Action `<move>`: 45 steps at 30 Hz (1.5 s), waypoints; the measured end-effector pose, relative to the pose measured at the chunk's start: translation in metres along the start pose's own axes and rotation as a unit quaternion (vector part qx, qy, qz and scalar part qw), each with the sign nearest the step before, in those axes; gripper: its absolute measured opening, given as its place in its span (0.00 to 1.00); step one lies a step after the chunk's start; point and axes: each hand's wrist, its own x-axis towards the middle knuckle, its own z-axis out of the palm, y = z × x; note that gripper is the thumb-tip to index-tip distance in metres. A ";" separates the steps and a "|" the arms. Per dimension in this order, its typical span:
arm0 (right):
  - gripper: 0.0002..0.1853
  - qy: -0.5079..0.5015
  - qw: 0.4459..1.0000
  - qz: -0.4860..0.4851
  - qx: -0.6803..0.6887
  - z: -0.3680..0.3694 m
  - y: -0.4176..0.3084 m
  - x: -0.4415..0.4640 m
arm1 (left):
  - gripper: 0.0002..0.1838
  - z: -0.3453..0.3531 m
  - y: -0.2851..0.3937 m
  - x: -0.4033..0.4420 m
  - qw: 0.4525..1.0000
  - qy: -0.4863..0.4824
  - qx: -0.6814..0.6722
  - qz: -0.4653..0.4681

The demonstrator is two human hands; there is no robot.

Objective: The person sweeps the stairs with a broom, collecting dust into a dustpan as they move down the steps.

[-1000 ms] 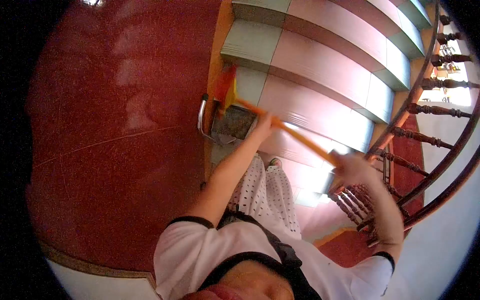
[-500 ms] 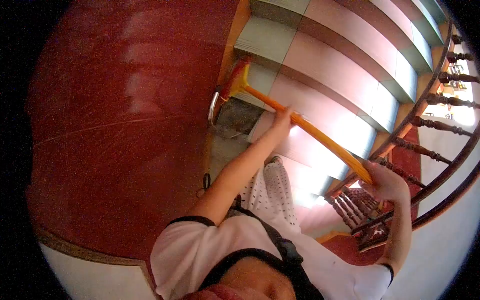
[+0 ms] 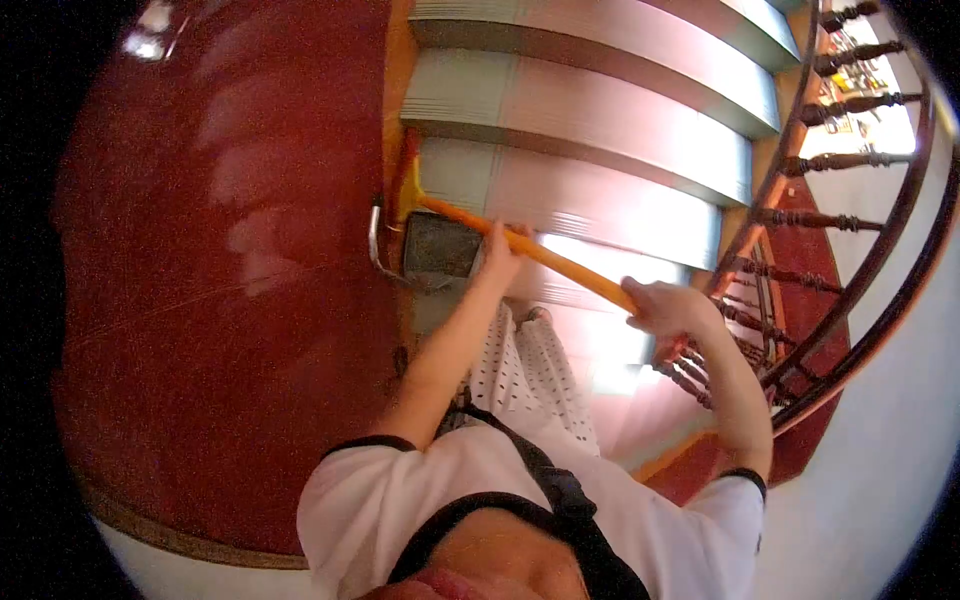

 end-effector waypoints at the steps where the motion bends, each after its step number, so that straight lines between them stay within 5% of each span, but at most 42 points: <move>1: 0.19 -0.043 0.990 0.026 0.133 -0.006 0.005 0.005 | 0.16 0.000 0.000 0.011 0.998 0.005 0.063 0.004; 2: 0.20 -0.001 0.990 -0.054 0.133 0.006 0.023 0.005 | 0.15 -0.002 0.000 0.022 0.992 0.010 0.125 0.011; 4: 0.20 -0.005 0.967 0.044 0.249 0.064 0.031 -0.006 | 0.14 -0.006 -0.041 0.053 0.976 0.093 0.199 0.008; 6: 0.19 0.040 0.949 0.051 0.309 0.081 0.018 -0.047 | 0.13 0.000 -0.082 0.027 0.961 0.109 0.237 -0.096; 7: 0.17 0.000 0.943 0.115 0.314 0.065 0.004 -0.080 | 0.13 -0.013 -0.107 0.023 0.961 0.095 0.221 -0.138; 10: 0.15 0.057 0.941 0.093 0.321 0.092 0.003 -0.133 | 0.14 -0.003 -0.119 -0.070 0.957 0.015 0.222 -0.188; 12: 0.21 0.123 0.951 0.006 0.284 0.100 0.000 -0.154 | 0.14 0.004 -0.095 -0.110 0.962 -0.024 0.224 -0.152; 13: 0.24 0.213 0.963 -0.082 0.140 0.106 0.002 -0.140 | 0.14 -0.010 -0.079 -0.100 0.964 -0.050 0.232 -0.115; 15: 0.26 0.043 0.958 0.022 0.282 0.084 -0.011 -0.109 | 0.16 -0.016 -0.032 -0.083 0.966 -0.024 0.250 -0.056; 17: 0.28 -0.047 0.826 -0.052 0.559 0.081 -0.008 -0.052 | 0.15 -0.022 0.016 -0.035 0.960 0.033 0.276 -0.032; 18: 0.28 -0.091 0.489 -0.096 0.862 0.112 -0.003 -0.013 | 0.15 -0.026 0.026 -0.010 0.956 0.086 0.280 0.002; 19: 0.26 -0.124 0.316 -0.105 0.935 0.137 -0.005 0.003 | 0.15 -0.028 0.020 0.002 0.956 0.083 0.282 0.000; 20: 0.23 -0.106 0.330 -0.126 0.930 0.149 -0.011 -0.002 | 0.15 -0.033 0.009 0.011 0.935 0.044 0.351 0.005; 21: 0.23 -0.101 0.282 -0.086 0.950 0.165 -0.015 -0.012 | 0.15 -0.043 -0.007 0.019 0.911 0.010 0.412 0.011; 22: 0.24 -0.102 0.231 -0.044 0.967 0.185 -0.021 -0.027 | 0.15 -0.082 -0.037 0.051 0.928 0.046 0.359 -0.090; 26: 0.29 0.020 0.387 -0.001 0.922 0.213 -0.014 -0.116 | 0.13 -0.051 -0.114 -0.051 0.923 -0.023 0.335 -0.189; 28: 0.30 -0.065 0.378 -0.091 0.919 0.190 -0.007 -0.156 | 0.12 -0.022 -0.102 -0.103 0.945 -0.047 0.269 -0.178; 30: 0.30 -0.080 0.410 -0.070 0.906 0.185 0.002 -0.132 | 0.11 -0.024 -0.074 -0.104 0.953 -0.072 0.269 -0.116; 32: 0.31 -0.083 0.465 0.032 0.881 0.165 0.006 -0.078 | 0.10 -0.039 -0.035 -0.075 0.958 -0.022 0.281 -0.048; 33: 0.28 -0.113 0.472 -0.079 0.871 0.163 0.007 -0.041 | 0.09 -0.047 -0.014 -0.055 0.956 0.036 0.290 -0.028; 34: 0.23 -0.105 0.546 -0.103 0.824 0.149 -0.003 -0.010 | 0.08 -0.050 -0.006 -0.038 0.949 0.096 0.299 -0.010; 36: 0.19 -0.147 0.375 -0.112 0.908 0.137 -0.011 0.002 | 0.08 -0.030 -0.015 -0.017 0.929 0.090 0.359 -0.011; 38: 0.18 -0.055 0.346 -0.009 0.936 0.152 -0.029 -0.018 | 0.08 -0.039 -0.028 -0.024 0.906 0.092 0.414 -0.005; 39: 0.18 0.032 0.407 0.051 0.911 0.163 -0.039 -0.036 | 0.07 -0.044 -0.053 -0.029 0.897 0.087 0.430 -0.050; 41: 0.24 0.016 0.332 0.032 0.942 0.193 -0.028 -0.075 | 0.08 -0.053 -0.121 -0.031 0.878 0.070 0.454 -0.134; 42: 0.26 0.023 0.352 0.028 0.935 0.206 -0.023 -0.105 | 0.08 -0.069 -0.154 -0.034 0.877 0.074 0.455 -0.139; 43: 0.28 0.029 0.368 0.021 0.929 0.214 -0.022 -0.127 | 0.10 -0.050 -0.150 -0.075 0.889 -0.009 0.421 -0.179; 45: 0.29 0.008 0.417 0.021 0.909 0.209 -0.027 -0.154 | 0.12 -0.020 -0.133 -0.133 0.905 -0.012 0.394 -0.161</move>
